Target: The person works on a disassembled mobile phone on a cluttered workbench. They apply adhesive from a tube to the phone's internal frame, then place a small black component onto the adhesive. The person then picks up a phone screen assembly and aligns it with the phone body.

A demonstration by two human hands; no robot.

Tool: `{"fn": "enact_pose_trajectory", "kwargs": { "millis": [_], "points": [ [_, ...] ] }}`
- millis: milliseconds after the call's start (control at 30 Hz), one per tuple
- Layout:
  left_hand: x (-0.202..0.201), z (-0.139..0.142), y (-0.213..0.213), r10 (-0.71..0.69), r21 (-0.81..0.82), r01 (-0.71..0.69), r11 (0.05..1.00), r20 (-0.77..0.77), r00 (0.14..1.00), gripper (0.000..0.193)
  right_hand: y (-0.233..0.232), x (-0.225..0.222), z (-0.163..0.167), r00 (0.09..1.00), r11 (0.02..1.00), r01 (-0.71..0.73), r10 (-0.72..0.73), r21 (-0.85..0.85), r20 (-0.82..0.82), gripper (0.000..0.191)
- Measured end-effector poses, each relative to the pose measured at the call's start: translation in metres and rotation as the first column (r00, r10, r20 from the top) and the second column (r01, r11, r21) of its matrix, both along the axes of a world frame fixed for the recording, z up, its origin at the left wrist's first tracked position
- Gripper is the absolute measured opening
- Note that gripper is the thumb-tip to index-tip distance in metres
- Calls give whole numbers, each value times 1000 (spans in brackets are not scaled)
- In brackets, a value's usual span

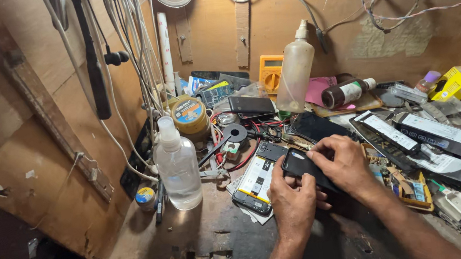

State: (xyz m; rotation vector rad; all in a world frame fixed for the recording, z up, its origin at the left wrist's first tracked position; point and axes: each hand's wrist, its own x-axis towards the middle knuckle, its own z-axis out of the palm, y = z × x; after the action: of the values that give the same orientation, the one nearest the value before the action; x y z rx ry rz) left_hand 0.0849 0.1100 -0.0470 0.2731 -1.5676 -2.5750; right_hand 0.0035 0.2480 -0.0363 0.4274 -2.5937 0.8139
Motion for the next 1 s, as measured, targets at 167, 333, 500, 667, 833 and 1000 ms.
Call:
{"fn": "enact_pose_trajectory", "kwargs": {
  "millis": [167, 333, 500, 667, 833, 1000],
  "points": [
    [-2, 0, 1, 0, 44, 0, 999, -5, 1000, 69, 5, 0, 14, 997, 998, -51, 54, 46, -62, 18],
    [-2, -1, 1, 9, 17, -9, 1000, -5, 1000, 70, -4, 3, 21, 998, 997, -54, 55, 55, -9, 19],
    [-2, 0, 1, 7, 22, -7, 1000, -10, 1000, 70, -9, 8, 26, 995, 986, -102, 100, 136, 20, 19],
    [0, 1, 0, -4, 42, 5, 999, -13, 1000, 70, -10, 6, 25, 995, 983, -103, 100, 152, 31, 17],
    [-1, 2, -3, -12, 19, 12, 1000, -29, 999, 70, -8, 0, 17, 995, 984, -103, 101, 143, 18, 18],
    [-1, 2, -2, -4, -2, 4, 1000, -32, 999, 69, -4, -5, 11, 995, 987, -96, 92, 126, 37, 19]
  ]
}}
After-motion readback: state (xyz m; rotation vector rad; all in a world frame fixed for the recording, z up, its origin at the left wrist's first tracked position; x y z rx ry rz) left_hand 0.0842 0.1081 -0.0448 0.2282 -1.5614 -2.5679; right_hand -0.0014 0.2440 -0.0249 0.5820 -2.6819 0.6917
